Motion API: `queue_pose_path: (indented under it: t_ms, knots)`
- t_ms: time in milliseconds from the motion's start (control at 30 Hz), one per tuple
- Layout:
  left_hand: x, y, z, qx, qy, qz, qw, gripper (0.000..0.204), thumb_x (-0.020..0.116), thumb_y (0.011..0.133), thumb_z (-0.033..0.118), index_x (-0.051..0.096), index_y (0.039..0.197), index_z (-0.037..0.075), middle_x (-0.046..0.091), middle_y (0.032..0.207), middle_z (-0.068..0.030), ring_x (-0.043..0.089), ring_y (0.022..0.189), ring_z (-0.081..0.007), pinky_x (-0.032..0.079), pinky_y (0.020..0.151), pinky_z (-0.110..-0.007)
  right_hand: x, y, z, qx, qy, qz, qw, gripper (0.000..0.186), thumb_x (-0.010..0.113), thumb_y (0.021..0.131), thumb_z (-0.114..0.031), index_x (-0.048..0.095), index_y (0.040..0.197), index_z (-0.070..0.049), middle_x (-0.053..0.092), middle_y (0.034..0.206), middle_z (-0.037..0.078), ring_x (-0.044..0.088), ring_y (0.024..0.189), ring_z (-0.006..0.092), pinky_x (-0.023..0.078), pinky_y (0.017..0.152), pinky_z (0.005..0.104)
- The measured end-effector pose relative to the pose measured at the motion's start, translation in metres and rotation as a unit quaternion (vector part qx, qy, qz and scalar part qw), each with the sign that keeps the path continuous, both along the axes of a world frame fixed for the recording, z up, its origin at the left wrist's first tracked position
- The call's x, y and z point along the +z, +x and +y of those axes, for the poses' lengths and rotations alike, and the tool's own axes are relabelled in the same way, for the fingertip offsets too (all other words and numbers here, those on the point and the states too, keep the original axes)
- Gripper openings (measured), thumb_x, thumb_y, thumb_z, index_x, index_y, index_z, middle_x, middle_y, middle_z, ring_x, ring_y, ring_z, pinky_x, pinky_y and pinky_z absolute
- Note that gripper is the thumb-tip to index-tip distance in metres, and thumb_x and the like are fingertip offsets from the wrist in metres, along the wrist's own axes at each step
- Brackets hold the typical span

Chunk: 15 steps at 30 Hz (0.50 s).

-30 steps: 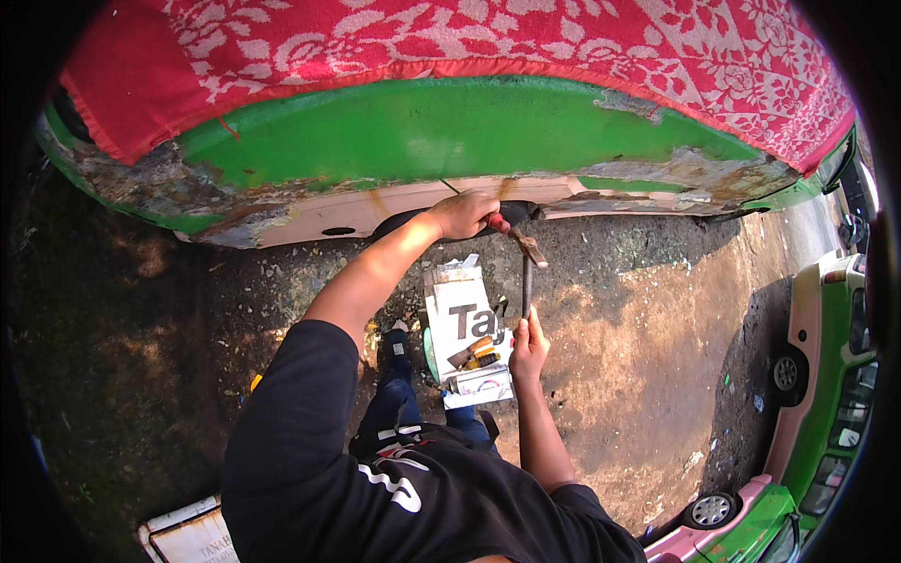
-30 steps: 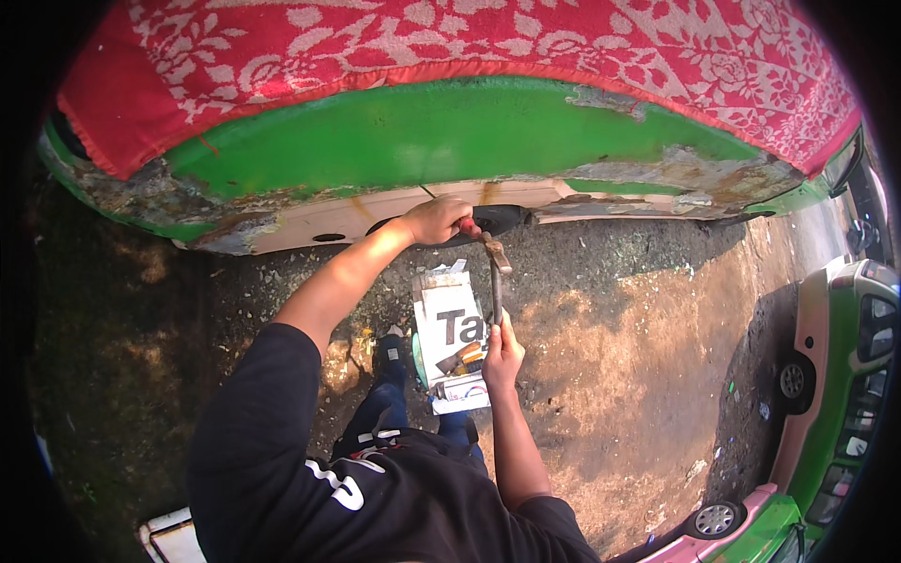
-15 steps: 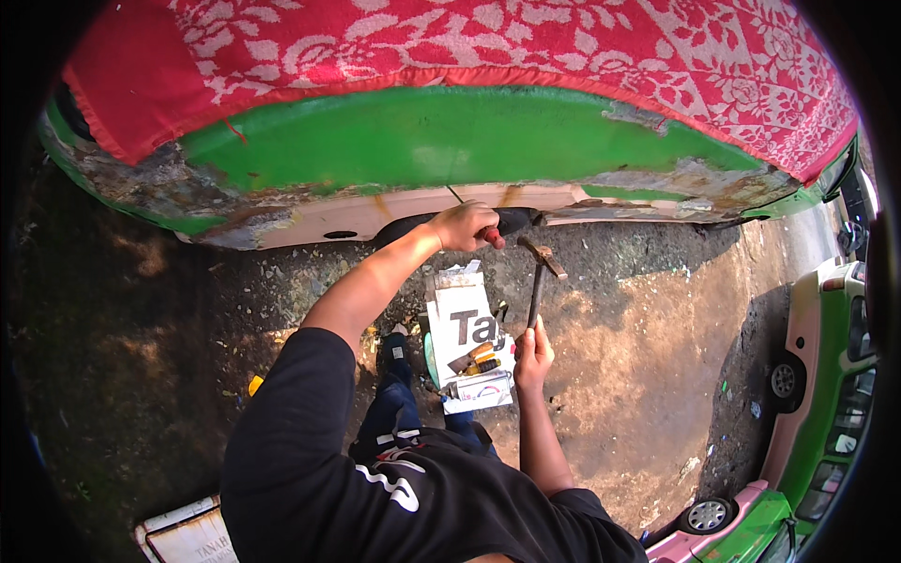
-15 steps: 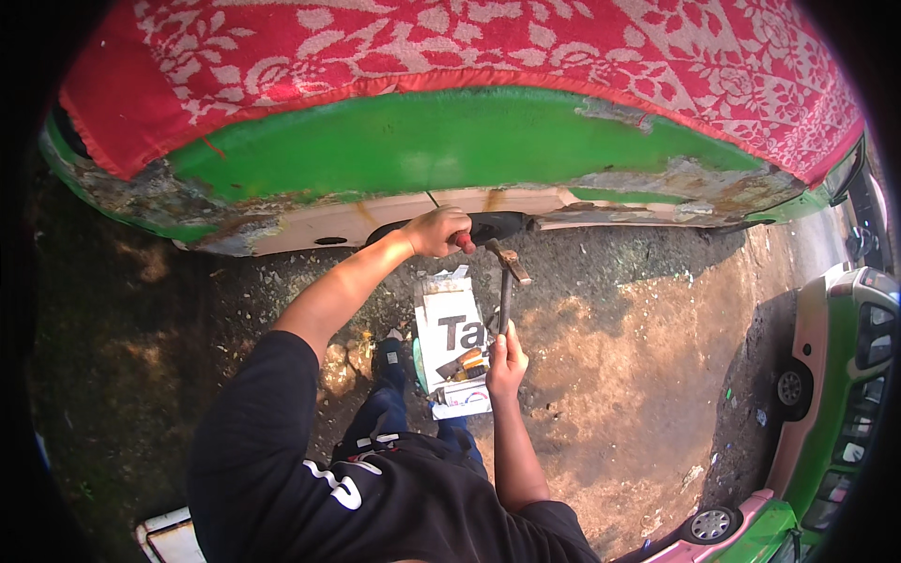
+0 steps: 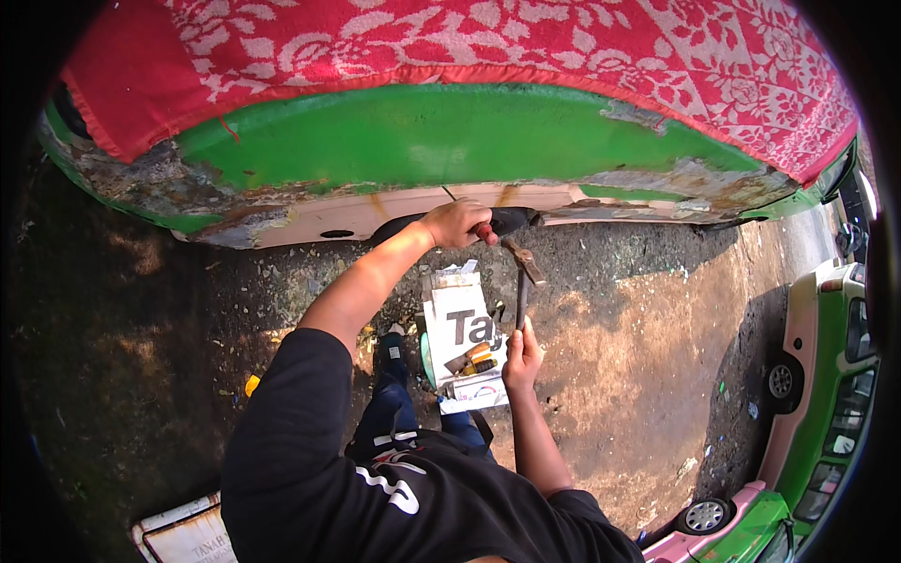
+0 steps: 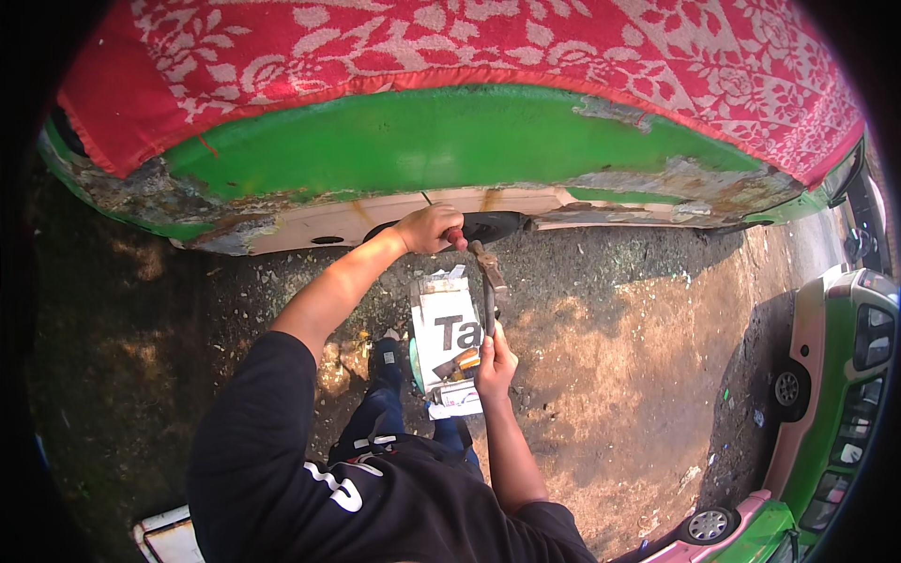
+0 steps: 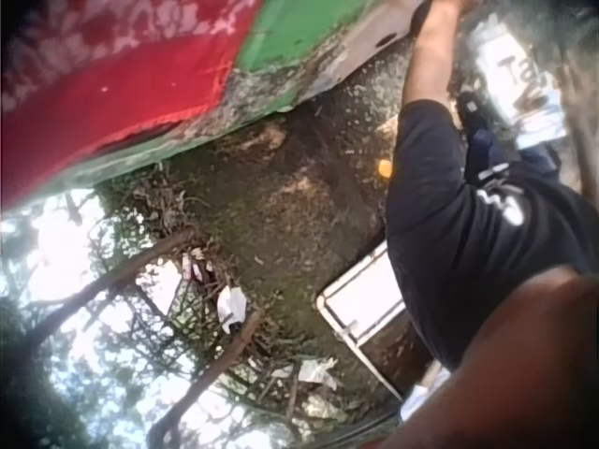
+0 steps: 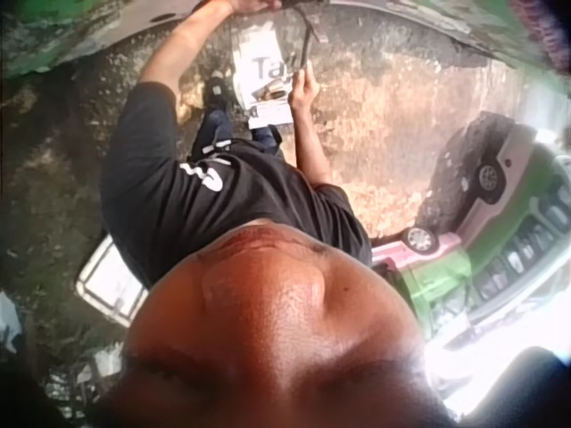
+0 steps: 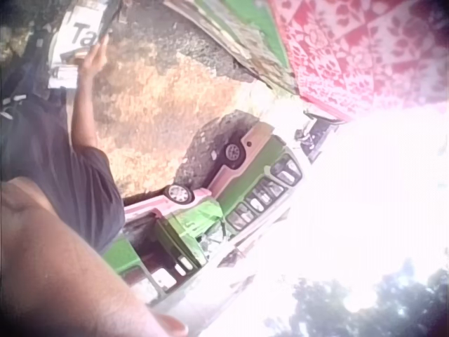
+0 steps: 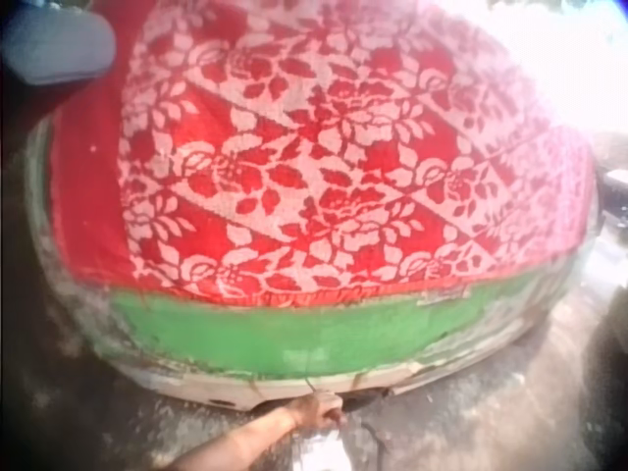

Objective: The person uses a hammer and a small metal punch to repeatedly strike a green metal panel on a vehicle. They hold the punch against the surface and tap it with the hammer, moving slightly along the edge of the panel throughout the clip.

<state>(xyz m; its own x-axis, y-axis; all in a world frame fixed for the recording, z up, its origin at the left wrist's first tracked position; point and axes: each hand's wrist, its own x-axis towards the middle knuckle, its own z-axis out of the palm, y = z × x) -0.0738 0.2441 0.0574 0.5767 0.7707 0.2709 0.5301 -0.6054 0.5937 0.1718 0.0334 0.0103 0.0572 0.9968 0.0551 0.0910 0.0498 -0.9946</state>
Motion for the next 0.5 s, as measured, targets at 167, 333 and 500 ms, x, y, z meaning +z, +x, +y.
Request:
queue_pose_path:
  t_ms: [167,333,500]
  knots:
    - [-0.011,0.001,-0.006,0.011,0.002,0.008,1.000,0.021,0.070,0.070,0.002,0.049,0.075,0.005,0.058,0.073,-0.0100,0.058,0.076,-0.0315,0.045,0.067,-0.041,0.019,-0.003,-0.005,-0.027,-0.041,0.120,0.992,0.034,0.050,0.100,-0.013,0.055,0.129,0.005,0.056,0.079,-0.002,0.048,0.066,0.0053,0.040,0.059,0.0217]
    - [-0.006,0.000,-0.001,-0.008,-0.036,-0.010,0.999,0.021,0.069,0.069,0.000,0.049,0.075,0.005,0.057,0.073,-0.0097,0.057,0.076,-0.0321,0.044,0.066,-0.041,0.003,-0.006,0.014,0.014,-0.074,-0.027,0.997,0.038,0.053,0.100,-0.016,0.052,0.133,0.003,0.049,0.073,-0.004,0.044,0.067,0.0028,0.038,0.059,0.0201]
    - [-0.006,-0.002,-0.001,0.015,-0.013,-0.030,0.999,0.022,0.069,0.068,-0.002,0.050,0.077,0.005,0.057,0.075,-0.0096,0.057,0.077,-0.0312,0.044,0.067,-0.042,0.013,0.001,-0.012,-0.024,-0.077,0.240,0.968,0.040,0.053,0.100,-0.017,0.052,0.134,0.003,0.049,0.074,-0.006,0.044,0.065,0.0017,0.035,0.057,0.0190]
